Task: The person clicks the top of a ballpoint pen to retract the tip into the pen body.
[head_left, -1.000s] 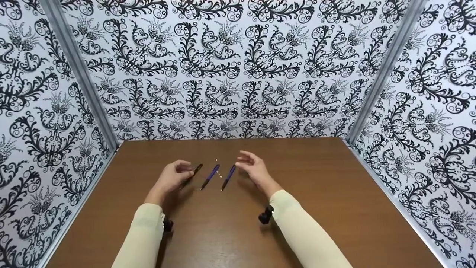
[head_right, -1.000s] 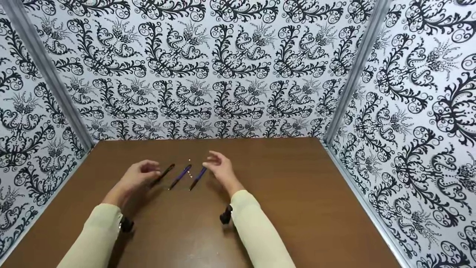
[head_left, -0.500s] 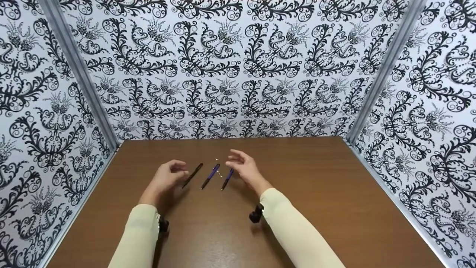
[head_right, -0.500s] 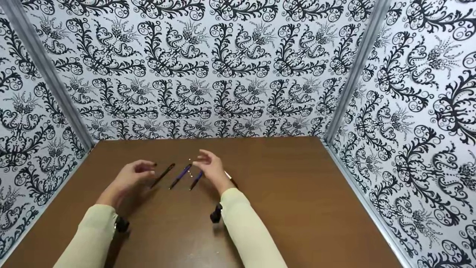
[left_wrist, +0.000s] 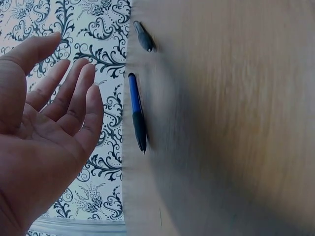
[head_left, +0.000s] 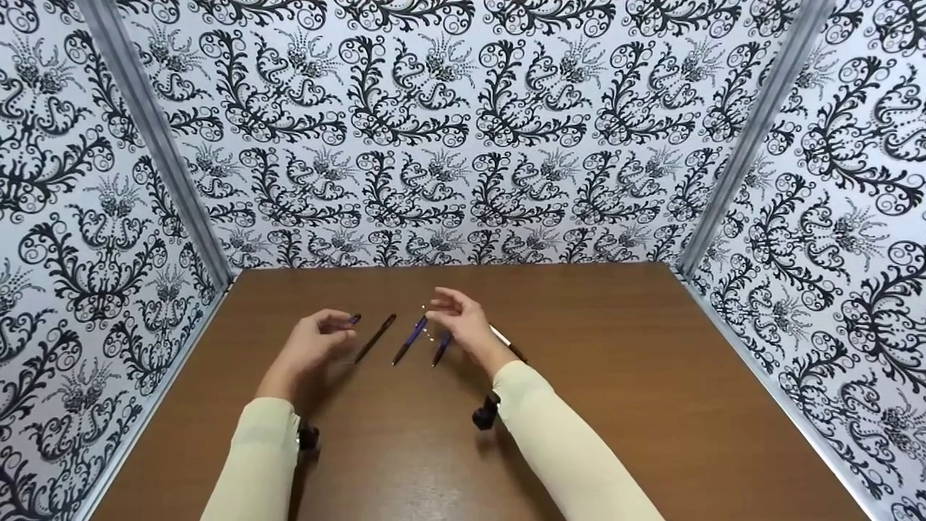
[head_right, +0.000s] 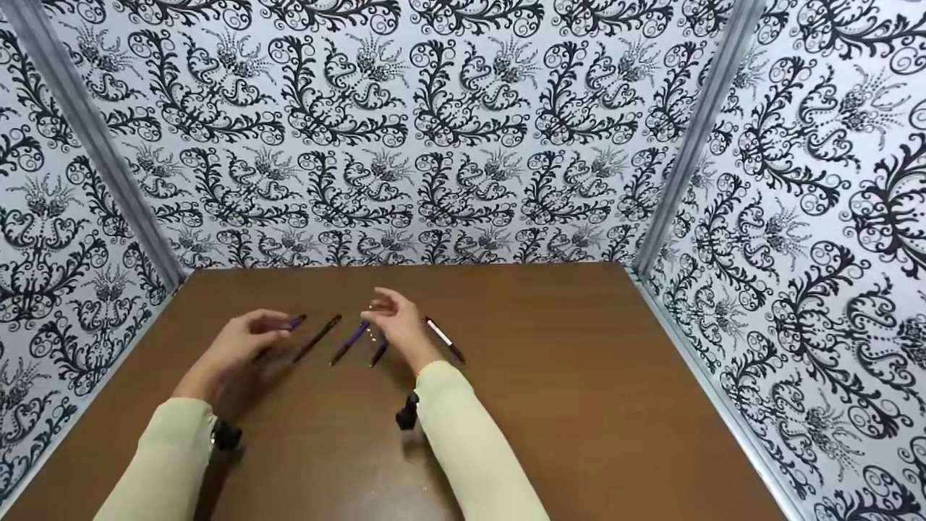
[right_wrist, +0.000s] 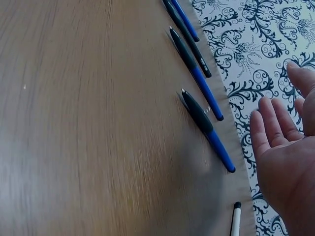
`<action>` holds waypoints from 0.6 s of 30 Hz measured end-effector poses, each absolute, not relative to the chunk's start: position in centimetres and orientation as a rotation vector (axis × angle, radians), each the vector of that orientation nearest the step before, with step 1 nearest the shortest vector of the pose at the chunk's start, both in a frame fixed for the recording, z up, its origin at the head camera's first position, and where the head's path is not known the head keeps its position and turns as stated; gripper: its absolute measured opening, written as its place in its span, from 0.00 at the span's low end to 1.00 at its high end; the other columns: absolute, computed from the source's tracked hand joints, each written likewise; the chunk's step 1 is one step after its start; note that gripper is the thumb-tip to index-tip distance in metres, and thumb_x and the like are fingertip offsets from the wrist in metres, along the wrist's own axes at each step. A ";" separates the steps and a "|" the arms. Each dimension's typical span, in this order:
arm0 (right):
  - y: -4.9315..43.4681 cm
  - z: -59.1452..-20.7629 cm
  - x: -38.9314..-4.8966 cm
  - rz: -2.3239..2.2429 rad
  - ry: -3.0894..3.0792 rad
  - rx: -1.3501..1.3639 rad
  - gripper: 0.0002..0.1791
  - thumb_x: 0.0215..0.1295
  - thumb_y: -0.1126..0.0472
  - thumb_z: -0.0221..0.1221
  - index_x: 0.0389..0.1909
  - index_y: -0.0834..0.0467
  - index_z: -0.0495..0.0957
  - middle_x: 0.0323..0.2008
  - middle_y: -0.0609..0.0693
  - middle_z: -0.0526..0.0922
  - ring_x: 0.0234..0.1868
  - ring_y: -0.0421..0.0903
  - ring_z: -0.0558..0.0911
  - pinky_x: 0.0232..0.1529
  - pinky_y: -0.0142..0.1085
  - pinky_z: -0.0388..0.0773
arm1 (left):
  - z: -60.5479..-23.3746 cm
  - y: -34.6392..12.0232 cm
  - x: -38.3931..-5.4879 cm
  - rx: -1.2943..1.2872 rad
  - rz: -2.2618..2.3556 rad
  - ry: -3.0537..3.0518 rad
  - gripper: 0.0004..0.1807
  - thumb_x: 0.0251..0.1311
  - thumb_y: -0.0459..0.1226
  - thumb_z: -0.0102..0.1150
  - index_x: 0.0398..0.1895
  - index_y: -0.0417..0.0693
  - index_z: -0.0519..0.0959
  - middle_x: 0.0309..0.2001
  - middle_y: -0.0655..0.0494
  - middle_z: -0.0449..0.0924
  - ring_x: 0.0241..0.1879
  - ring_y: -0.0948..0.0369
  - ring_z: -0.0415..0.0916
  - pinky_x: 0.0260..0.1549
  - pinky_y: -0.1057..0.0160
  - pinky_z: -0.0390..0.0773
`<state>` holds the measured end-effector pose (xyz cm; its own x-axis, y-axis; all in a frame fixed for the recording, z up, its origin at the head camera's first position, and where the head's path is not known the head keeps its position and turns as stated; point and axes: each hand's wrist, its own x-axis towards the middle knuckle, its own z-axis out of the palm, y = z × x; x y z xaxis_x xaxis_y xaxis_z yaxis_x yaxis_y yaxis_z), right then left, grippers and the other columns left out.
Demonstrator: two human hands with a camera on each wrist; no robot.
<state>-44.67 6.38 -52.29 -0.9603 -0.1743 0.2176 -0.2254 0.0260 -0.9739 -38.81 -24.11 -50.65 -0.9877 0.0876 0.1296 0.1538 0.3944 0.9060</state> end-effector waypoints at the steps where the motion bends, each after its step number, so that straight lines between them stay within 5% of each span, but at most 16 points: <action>1: 6.3 -52.2 -44.6 2.130 -2.221 0.433 0.32 0.64 0.66 0.71 0.69 0.58 0.76 0.60 0.65 0.84 0.57 0.53 0.86 0.59 0.38 0.83 | -50.7 -24.2 -38.9 -0.219 -1.677 -2.574 0.20 0.70 0.31 0.63 0.62 0.34 0.77 0.58 0.34 0.81 0.55 0.48 0.82 0.52 0.61 0.84; 7: 5.2 -51.9 -44.1 2.179 -2.220 0.431 0.34 0.64 0.66 0.71 0.71 0.56 0.74 0.59 0.60 0.85 0.57 0.51 0.85 0.59 0.38 0.82 | -50.8 -25.2 -38.5 -0.187 -1.664 -2.618 0.23 0.71 0.34 0.63 0.66 0.36 0.76 0.61 0.35 0.80 0.59 0.44 0.80 0.59 0.48 0.81; 14: 3.7 -52.0 -43.7 2.218 -2.228 0.420 0.36 0.64 0.65 0.72 0.73 0.53 0.72 0.59 0.56 0.85 0.56 0.49 0.86 0.58 0.41 0.83 | -50.8 -26.2 -38.0 -0.178 -1.594 -2.642 0.24 0.71 0.37 0.64 0.66 0.37 0.76 0.61 0.35 0.81 0.57 0.49 0.81 0.51 0.65 0.80; 18: 3.0 -51.9 -43.7 2.230 -2.226 0.419 0.36 0.64 0.66 0.71 0.73 0.54 0.72 0.59 0.56 0.85 0.56 0.50 0.86 0.59 0.41 0.83 | -50.9 -26.7 -38.0 -0.140 -1.613 -2.626 0.24 0.70 0.37 0.65 0.66 0.38 0.77 0.61 0.35 0.82 0.53 0.54 0.83 0.49 0.65 0.81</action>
<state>-43.68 2.95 -51.88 -0.9645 -0.2106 0.1592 -0.1589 -0.0186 -0.9871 -37.98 -26.69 -50.87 -0.9943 0.0479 0.0951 0.1065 0.4495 0.8869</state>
